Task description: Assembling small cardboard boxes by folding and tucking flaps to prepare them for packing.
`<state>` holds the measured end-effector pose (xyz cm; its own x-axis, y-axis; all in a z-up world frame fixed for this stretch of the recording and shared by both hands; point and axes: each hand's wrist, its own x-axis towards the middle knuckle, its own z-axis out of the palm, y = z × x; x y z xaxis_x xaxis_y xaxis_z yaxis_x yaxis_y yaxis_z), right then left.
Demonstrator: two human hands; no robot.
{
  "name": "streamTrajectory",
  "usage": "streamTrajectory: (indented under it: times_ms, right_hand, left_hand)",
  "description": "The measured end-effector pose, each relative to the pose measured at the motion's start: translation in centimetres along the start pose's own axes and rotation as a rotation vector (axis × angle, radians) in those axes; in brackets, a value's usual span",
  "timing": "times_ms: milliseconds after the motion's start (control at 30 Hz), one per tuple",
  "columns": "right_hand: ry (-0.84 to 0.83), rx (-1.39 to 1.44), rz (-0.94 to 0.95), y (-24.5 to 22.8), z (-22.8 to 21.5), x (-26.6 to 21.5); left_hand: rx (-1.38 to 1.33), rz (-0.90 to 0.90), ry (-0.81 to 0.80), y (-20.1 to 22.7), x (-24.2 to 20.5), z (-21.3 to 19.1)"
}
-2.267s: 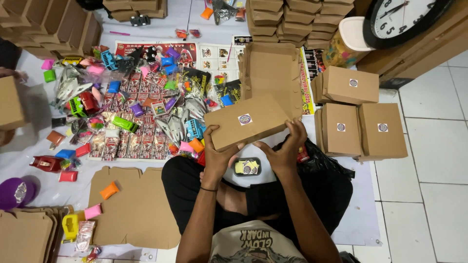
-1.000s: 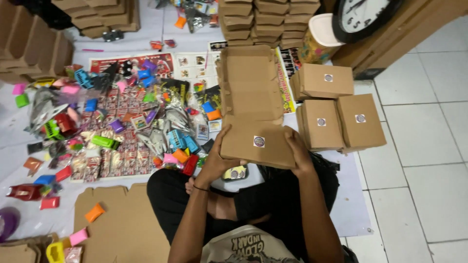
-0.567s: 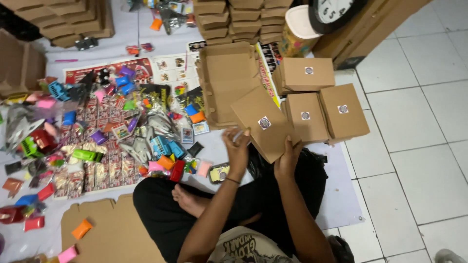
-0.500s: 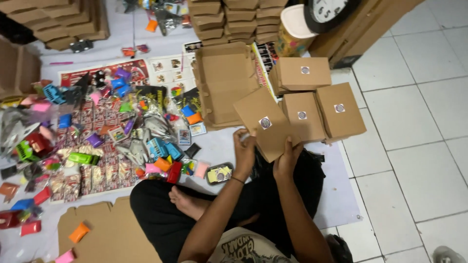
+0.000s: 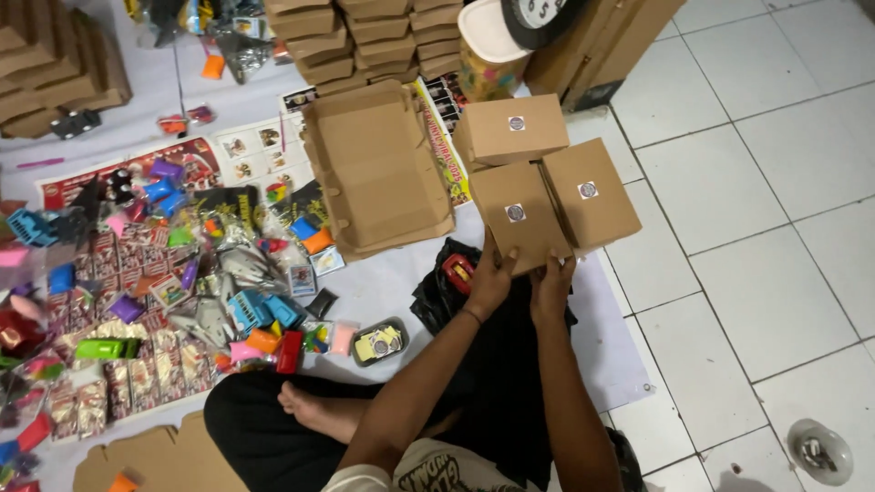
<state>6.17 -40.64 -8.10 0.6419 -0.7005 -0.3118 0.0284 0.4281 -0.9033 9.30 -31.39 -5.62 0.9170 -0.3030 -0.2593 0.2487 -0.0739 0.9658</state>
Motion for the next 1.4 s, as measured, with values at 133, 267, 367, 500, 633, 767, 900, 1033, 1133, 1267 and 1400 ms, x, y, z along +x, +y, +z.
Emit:
streamTrajectory:
  times_ms: [133,267,367,500,633,767,900,1033,1133,1267,1400]
  right_hand:
    - [-0.036,-0.048,0.024,0.2,-1.7,2.1]
    - [0.003,-0.175,0.028,1.1,-3.0,3.8]
    - [0.027,-0.234,0.031,2.7,-4.0,5.7]
    - [0.077,-0.229,0.016,2.8,-3.6,6.1]
    - [0.087,-0.255,0.021,4.4,-4.5,7.8]
    - [0.079,-0.169,0.005,5.9,-5.2,9.5]
    - [0.132,0.015,0.023,2.8,-2.7,6.2]
    - [0.201,0.103,0.055,4.0,-3.0,4.1]
    - [0.242,0.168,0.108,7.3,-2.5,2.9]
    - [0.010,-0.048,0.195,11.4,0.9,-0.1]
    - [-0.332,-0.291,0.245,13.3,5.0,-0.1]
  left_hand:
    - [0.042,-0.087,-0.051,-2.2,3.1,0.6]
    - [0.109,-0.074,-0.059,-3.9,5.5,1.1]
    - [0.181,-0.036,-0.062,-6.7,7.5,1.0]
    - [0.209,-0.019,-0.023,-8.5,8.3,1.1]
    - [0.233,-0.019,-0.023,-8.3,8.8,1.2]
    - [0.271,-0.017,-0.036,-7.6,8.9,1.3]
    - [0.212,-0.034,-0.101,-6.0,8.2,0.2]
    - [0.189,-0.032,-0.086,-7.9,8.9,-1.9]
    - [0.203,-0.101,-0.050,-11.3,10.0,-4.7]
    - [0.123,-0.074,0.138,-14.9,10.5,-10.3]
    - [0.260,0.155,0.421,-15.5,9.3,-17.6]
